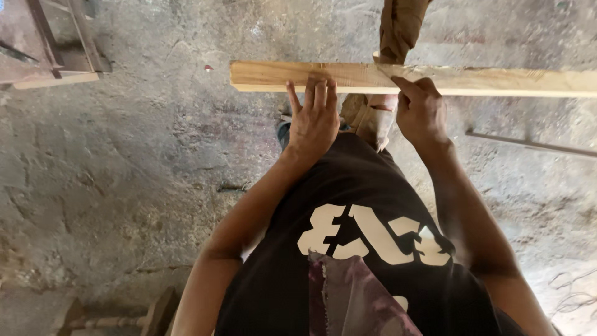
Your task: The person holds a long wooden plank across a work support and scrapes along its surface with a knife. They then hammer nails into the plank with a claw hammer, reposition the plank, and scoop filler from a can with a small spatula to spread it over spots on the plank.
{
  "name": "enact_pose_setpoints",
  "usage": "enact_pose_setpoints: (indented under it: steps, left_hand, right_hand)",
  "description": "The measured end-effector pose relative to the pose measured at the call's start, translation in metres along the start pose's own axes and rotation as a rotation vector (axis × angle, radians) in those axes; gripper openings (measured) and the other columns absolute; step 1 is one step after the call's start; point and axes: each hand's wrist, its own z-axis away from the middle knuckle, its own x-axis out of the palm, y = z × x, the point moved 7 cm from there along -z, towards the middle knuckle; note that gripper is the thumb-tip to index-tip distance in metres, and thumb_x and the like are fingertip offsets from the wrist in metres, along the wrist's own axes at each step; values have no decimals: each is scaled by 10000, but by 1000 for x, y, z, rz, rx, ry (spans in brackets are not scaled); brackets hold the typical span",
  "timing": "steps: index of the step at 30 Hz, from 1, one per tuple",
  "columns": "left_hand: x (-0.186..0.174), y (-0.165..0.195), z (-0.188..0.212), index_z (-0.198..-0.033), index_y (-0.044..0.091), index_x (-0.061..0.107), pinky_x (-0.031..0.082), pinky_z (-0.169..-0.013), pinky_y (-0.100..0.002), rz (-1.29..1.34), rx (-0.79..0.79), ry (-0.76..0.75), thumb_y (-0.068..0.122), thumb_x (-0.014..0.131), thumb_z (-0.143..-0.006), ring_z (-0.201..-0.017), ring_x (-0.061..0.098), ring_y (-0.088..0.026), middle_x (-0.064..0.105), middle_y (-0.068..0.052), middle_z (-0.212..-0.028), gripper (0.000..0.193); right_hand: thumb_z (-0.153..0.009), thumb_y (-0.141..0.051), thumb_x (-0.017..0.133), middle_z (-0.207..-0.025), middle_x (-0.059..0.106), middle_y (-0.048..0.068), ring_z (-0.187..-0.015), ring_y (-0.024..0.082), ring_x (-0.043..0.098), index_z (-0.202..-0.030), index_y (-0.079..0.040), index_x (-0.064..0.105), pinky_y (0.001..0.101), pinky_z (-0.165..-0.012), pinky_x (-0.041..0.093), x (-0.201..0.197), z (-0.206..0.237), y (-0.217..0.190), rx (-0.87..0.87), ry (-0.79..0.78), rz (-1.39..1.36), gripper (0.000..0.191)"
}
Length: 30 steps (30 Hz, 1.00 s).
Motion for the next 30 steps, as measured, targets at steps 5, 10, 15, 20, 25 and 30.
enact_pose_setpoints:
  steps: [5, 10, 15, 20, 25, 30]
  left_hand:
    - [3, -3, 3, -1414, -66, 520, 182, -1160, -769, -42, 21, 0, 226, 686, -897, -1396, 438, -390, 515, -213, -1330, 616]
    - [4, -5, 3, -1408, -86, 522, 187, -1169, -761, -82, 47, 30, 215, 678, -917, -1391, 439, -400, 518, -224, -1352, 597]
    - [3, -4, 2, -1394, -111, 520, 187, -1148, -776, -32, 53, 75, 229, 693, -872, -1376, 441, -399, 521, -229, -1350, 646]
    - [3, -4, 4, -1413, -90, 526, 190, -1176, -766, -26, 28, 64, 211, 709, -861, -1394, 439, -396, 522, -209, -1344, 654]
    - [-2, -1, 3, -1391, -90, 520, 181, -1151, -771, -42, 36, 116, 222, 720, -856, -1380, 432, -392, 517, -234, -1351, 650]
    - [0, 0, 4, -1405, -65, 527, 184, -1173, -760, -41, 28, 78, 205, 727, -839, -1394, 443, -377, 527, -196, -1314, 658]
  right_hand:
    - [-928, -17, 666, -999, 587, 159, -810, 315, 647, -1342, -114, 738, 428, -670, 555, 17, 9, -21, -85, 14, 95, 431]
    - [-925, -11, 653, -969, 585, 159, -799, 319, 645, -1372, -109, 726, 446, -679, 548, 27, 7, -22, -63, -91, 107, 464]
    - [-1014, -35, 639, -1006, 617, 149, -857, 323, 653, -1372, -150, 729, 445, -752, 555, 15, -2, -5, -39, -77, -57, 386]
    - [-964, -7, 656, -997, 614, 194, -792, 336, 642, -1352, -117, 731, 447, -676, 541, 21, 3, -11, -7, -76, 34, 410]
    - [-969, 1, 659, -981, 603, 164, -832, 314, 644, -1336, -124, 740, 437, -720, 548, 16, -2, -16, -67, -60, -64, 397]
    - [-963, -24, 688, -1029, 557, 156, -836, 316, 623, -1383, -125, 723, 440, -715, 545, 19, 5, -14, -115, -3, 97, 434]
